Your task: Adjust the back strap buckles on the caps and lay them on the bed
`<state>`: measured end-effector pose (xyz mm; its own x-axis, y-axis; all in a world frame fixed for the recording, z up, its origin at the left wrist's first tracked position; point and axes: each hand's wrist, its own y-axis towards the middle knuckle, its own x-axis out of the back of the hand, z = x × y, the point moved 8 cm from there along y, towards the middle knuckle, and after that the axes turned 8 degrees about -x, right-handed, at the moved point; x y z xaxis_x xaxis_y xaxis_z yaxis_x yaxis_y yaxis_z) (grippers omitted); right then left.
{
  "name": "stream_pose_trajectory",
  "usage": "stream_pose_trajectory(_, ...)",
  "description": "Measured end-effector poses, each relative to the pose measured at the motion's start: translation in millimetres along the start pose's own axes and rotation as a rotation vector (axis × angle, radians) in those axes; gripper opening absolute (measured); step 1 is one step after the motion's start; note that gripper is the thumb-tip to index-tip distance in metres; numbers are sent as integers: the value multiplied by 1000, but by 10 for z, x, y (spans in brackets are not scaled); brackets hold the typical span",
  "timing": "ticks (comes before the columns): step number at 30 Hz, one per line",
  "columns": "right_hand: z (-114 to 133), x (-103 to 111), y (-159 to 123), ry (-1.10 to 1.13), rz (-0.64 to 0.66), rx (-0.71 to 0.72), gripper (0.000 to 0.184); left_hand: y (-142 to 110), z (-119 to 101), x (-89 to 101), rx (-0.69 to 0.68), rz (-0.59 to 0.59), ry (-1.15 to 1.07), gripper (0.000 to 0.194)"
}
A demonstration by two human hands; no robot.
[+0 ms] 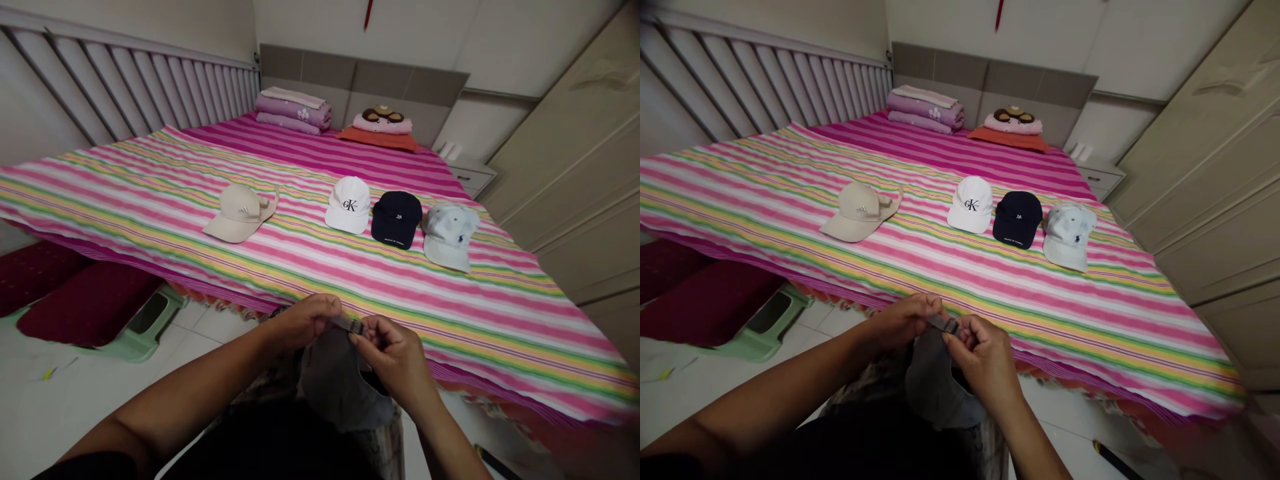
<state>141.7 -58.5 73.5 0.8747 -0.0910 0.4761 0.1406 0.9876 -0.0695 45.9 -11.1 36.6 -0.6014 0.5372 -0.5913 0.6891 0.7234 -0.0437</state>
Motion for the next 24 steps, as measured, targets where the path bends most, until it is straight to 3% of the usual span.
stream_pose_trajectory(5,-10,27,15,-52,-37,17,18,-45,66,-67,163,105,203,29)
stream_pose_trajectory(8,-116,-27,40,85,92,-65,24,-49,78,-33,202,97,223,27)
stream_pose_trajectory(12,-242,-169,17,400,338,-223,26,-34,68,-9,183,70,155,25)
stream_pose_trajectory(17,-275,-149,21,496,301,-261,24,-38,-6,-99,93,138,148,33)
stream_pose_trajectory(21,-271,-156,31,525,281,-259,22,-21,-95,-43,-58,73,294,29)
stream_pose_trajectory(24,-271,-174,30,556,275,-266,22,-20,-47,-3,-63,45,286,26)
